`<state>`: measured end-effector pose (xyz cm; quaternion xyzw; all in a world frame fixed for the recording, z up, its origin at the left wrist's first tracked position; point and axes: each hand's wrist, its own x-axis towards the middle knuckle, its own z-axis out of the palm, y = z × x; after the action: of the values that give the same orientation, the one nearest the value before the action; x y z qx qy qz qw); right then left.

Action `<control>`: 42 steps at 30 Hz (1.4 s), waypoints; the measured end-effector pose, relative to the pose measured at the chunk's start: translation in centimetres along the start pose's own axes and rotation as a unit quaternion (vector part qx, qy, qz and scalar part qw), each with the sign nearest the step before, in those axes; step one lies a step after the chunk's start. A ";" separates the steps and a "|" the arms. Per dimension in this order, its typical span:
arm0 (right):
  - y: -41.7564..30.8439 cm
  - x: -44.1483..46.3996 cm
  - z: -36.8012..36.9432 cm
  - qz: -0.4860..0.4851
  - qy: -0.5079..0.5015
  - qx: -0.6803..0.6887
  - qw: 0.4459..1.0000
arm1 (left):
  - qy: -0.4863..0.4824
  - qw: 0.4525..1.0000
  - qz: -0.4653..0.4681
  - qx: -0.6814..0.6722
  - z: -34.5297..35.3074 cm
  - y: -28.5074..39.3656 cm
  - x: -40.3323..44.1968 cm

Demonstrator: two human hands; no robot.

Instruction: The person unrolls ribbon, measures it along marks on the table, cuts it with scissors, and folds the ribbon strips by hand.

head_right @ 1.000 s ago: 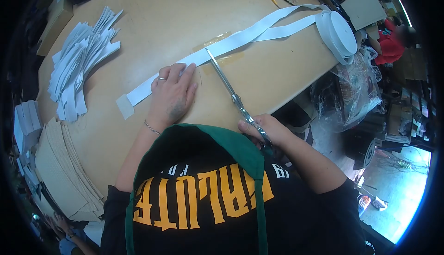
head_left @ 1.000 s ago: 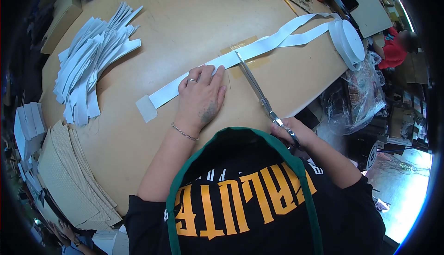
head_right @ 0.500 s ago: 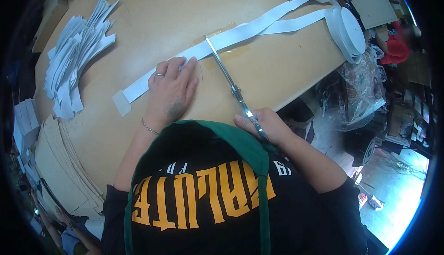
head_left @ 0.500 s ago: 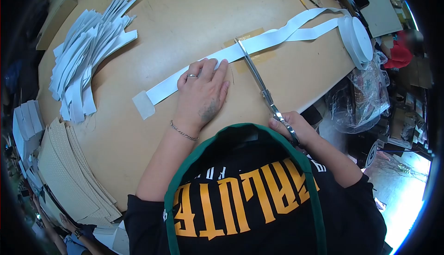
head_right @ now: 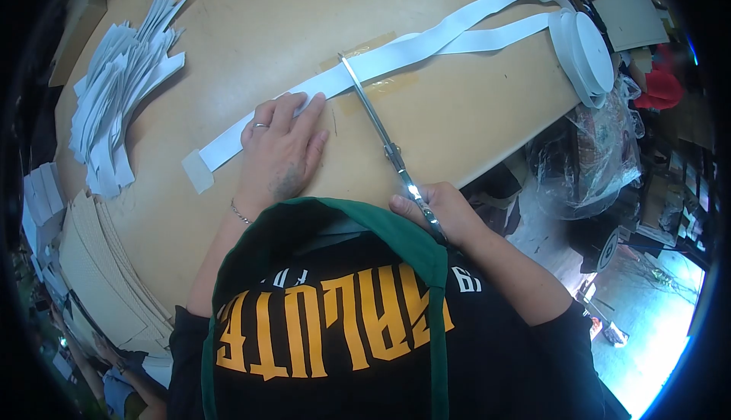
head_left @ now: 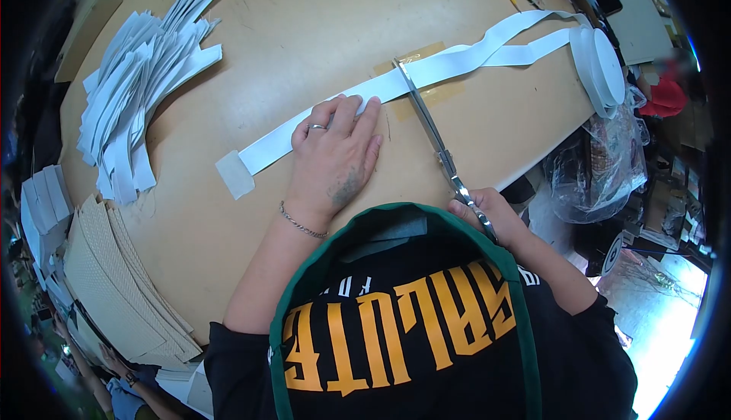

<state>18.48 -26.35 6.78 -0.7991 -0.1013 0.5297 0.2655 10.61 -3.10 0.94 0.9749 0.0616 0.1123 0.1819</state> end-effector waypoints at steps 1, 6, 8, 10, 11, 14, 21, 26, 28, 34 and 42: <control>0.1 0.0 0.0 0.002 0.003 0.003 1.000 | 0.001 1.000 0.001 0.000 0.0 0.0 0.0; 0.2 0.0 0.2 0.013 0.006 0.058 0.998 | -0.002 1.000 0.001 0.006 -0.1 0.1 0.0; 0.3 0.1 0.3 0.012 0.008 0.065 0.998 | 0.002 1.000 0.001 0.013 -0.1 0.1 0.1; 0.3 0.1 0.4 0.001 0.012 0.076 0.997 | 0.000 1.000 0.002 0.008 -0.1 0.0 0.1; 0.3 0.1 0.5 -0.004 0.014 0.082 0.997 | -0.001 1.000 0.002 0.005 -0.1 0.0 0.1; 0.5 0.3 0.6 0.001 0.018 0.068 0.998 | 0.011 1.000 0.009 0.001 0.0 -0.1 0.1; -0.1 0.2 0.3 0.025 -0.009 0.083 0.996 | 0.009 1.000 0.008 0.005 0.0 0.0 0.1; 1.0 0.1 -0.9 -0.052 -0.052 0.094 0.993 | 0.011 1.000 -0.013 0.004 0.1 0.1 0.0; 1.0 0.3 -1.1 -0.044 -0.062 0.079 0.994 | 0.017 1.000 -0.010 0.014 0.1 0.2 0.1; 0.3 0.4 -0.6 -0.031 -0.037 0.052 0.997 | 0.019 1.000 -0.007 0.021 0.1 0.2 0.0; 0.2 0.7 0.0 -0.002 -0.007 0.042 0.999 | -0.001 1.000 -0.008 -0.005 -0.1 0.2 0.0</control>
<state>18.76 -26.22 6.07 -0.7835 -0.0828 0.5383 0.2993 10.58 -3.24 1.06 0.9736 0.0690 0.1105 0.1877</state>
